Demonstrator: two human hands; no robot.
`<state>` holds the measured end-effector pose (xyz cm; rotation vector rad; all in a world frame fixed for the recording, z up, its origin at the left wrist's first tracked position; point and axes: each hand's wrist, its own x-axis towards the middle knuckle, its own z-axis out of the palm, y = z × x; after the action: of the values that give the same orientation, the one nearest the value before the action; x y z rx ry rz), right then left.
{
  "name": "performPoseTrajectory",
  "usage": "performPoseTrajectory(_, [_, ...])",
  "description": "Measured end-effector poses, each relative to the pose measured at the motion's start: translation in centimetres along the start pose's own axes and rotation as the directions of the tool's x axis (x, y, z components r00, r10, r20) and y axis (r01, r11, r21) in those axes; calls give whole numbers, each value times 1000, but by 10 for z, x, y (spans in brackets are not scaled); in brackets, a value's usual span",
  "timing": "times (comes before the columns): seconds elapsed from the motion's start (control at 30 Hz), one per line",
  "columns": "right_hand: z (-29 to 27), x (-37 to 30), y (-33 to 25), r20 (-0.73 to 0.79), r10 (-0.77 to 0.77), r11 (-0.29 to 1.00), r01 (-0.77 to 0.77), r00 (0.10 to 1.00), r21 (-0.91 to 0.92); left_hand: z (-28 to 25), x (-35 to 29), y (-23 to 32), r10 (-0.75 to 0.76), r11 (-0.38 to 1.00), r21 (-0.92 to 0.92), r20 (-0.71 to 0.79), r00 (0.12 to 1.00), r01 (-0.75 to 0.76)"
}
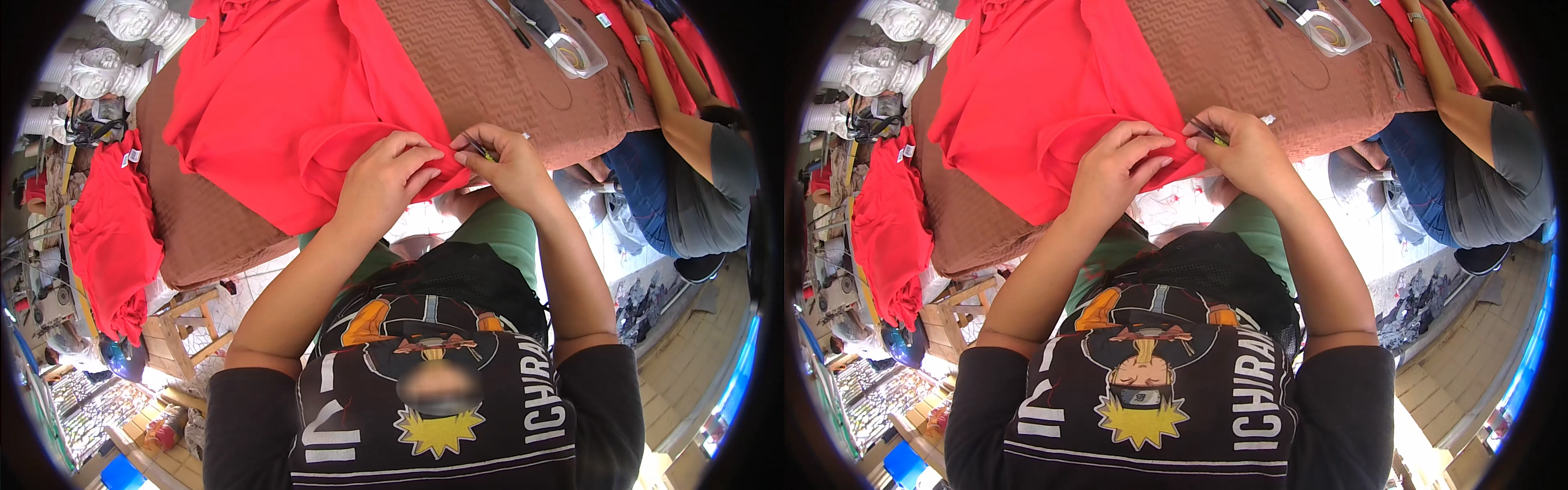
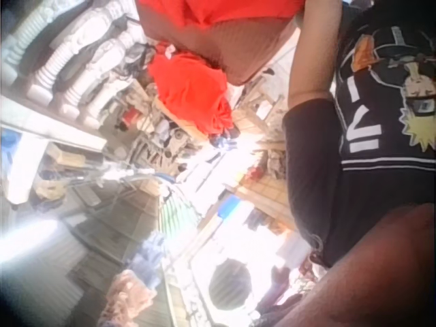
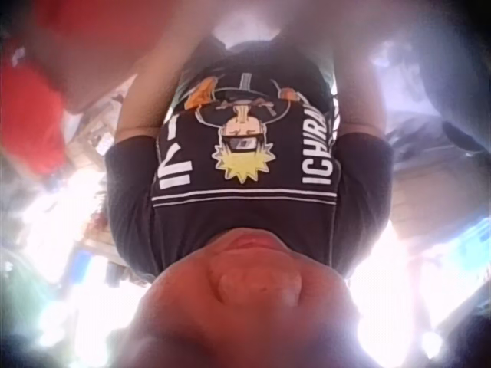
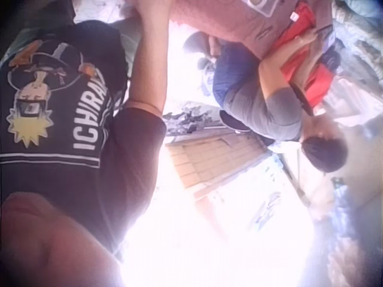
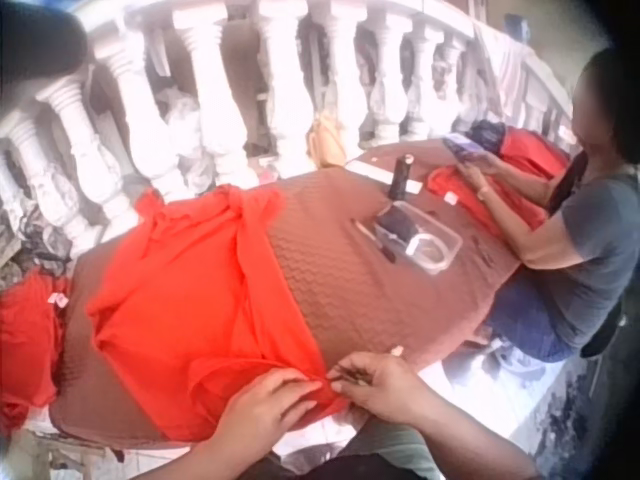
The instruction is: The person uses a pair of snips to trim excess threads and labels from red shirts on a table.
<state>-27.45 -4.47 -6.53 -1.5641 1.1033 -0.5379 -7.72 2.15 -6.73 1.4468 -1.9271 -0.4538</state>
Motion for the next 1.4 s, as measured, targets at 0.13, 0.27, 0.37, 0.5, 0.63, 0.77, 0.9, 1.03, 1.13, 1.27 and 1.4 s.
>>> performPoseTrajectory(0.13, [0,2,4,1,-70,997,70,998,-28,2,1,-5,-82,984,-161,-44,996,74])
performPoseTrajectory(0.27, [0,0,1,9,-47,999,47,999,-13,-31,8,1,-196,871,-453,30,980,188])
performPoseTrajectory(0.37, [0,0,1,2,-37,999,37,999,-22,-76,10,6,-54,801,-555,310,949,227])
performPoseTrajectory(0.5, [-1,-1,-1,1,-20,999,20,1000,-36,-101,12,8,-10,870,-409,544,839,276])
performPoseTrajectory(0.63, [0,0,-3,4,-3,999,3,1000,-32,-74,13,8,-166,925,-283,297,940,252])
performPoseTrajectory(0.77, [1,-1,-6,2,-10,999,10,1000,-47,-32,13,1,-241,953,-172,69,968,250])
performPoseTrajectory(0.9, [0,0,-1,-1,-55,993,54,998,-105,-3,9,-7,-108,983,141,-100,989,122])
performPoseTrajectory(1.03, [1,-1,-4,-3,-41,994,41,999,-99,4,10,-5,-88,978,177,-141,986,113])
performPoseTrajectory(1.13, [1,0,-4,-28,-62,988,58,998,-143,4,14,-9,-130,985,99,-135,982,144])
performPoseTrajectory(1.27, [-2,-1,-10,-59,-87,963,69,994,-260,-15,22,-7,-349,931,-131,-44,936,341])
performPoseTrajectory(1.4, [-1,-1,-12,-70,-120,937,90,990,-338,-17,21,-17,-362,907,-222,24,932,357])
